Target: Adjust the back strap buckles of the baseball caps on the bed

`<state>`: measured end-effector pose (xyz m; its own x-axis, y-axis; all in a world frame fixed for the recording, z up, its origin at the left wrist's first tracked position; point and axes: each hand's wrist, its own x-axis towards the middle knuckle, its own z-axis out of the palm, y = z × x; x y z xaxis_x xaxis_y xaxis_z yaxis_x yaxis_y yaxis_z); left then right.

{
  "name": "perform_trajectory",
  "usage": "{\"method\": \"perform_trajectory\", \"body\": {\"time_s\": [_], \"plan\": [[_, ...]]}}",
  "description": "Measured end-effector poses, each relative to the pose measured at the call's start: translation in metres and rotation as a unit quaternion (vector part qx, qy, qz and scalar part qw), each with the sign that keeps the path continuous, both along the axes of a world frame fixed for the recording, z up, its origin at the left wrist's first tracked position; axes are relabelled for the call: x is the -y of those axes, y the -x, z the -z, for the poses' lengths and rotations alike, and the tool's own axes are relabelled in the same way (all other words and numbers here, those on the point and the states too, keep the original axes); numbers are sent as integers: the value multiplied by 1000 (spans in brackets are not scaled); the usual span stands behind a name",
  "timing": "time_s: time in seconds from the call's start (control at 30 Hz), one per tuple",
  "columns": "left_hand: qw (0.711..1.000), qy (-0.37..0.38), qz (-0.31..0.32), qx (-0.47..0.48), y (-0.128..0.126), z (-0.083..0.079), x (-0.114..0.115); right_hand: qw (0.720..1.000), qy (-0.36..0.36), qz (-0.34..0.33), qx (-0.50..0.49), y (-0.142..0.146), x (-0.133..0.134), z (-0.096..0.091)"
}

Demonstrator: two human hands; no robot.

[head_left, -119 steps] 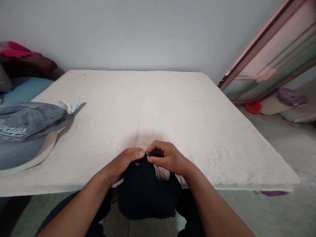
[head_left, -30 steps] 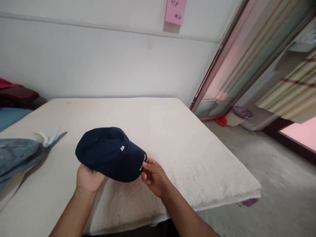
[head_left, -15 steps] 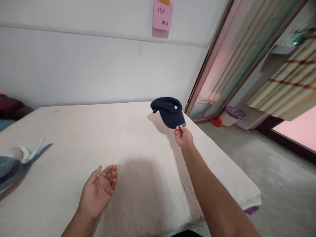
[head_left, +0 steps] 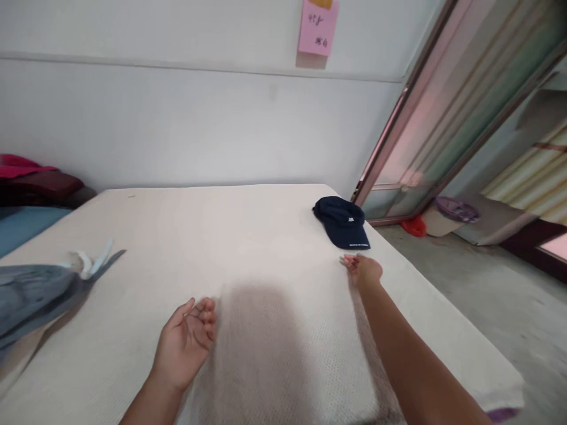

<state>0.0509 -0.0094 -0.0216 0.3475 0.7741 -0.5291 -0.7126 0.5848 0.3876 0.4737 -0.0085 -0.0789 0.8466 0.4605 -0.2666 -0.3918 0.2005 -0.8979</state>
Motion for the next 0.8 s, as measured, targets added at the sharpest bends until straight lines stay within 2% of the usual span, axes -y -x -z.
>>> {"method": "perform_trajectory", "body": {"time_s": [0.13, 0.2, 0.27, 0.4, 0.57, 0.67, 0.8], "plan": [[994, 19, -104, 11, 24, -5, -3, 1000, 2, -2, 9, 57, 26, -3], [988, 18, -152, 3, 42, -6, -6, 1000, 7, -27, 6, 84, 35, -4], [980, 11, -201, -12, 65, -7, -9, 997, 40, -68, -11, 113, 40, -5], [946, 4, -321, -48, 120, -9, -15, 987, 55, -144, -51, 179, 45, -4], [896, 28, -433, -94, 184, -6, -19, 982, 10, -187, 6, 260, 43, 1], [872, 41, -474, -116, 208, -2, -18, 978, 2, -207, 33, 285, 34, 8], [856, 46, -497, -135, 223, 5, -15, 969, 22, -240, 53, 297, 23, 13]]}}
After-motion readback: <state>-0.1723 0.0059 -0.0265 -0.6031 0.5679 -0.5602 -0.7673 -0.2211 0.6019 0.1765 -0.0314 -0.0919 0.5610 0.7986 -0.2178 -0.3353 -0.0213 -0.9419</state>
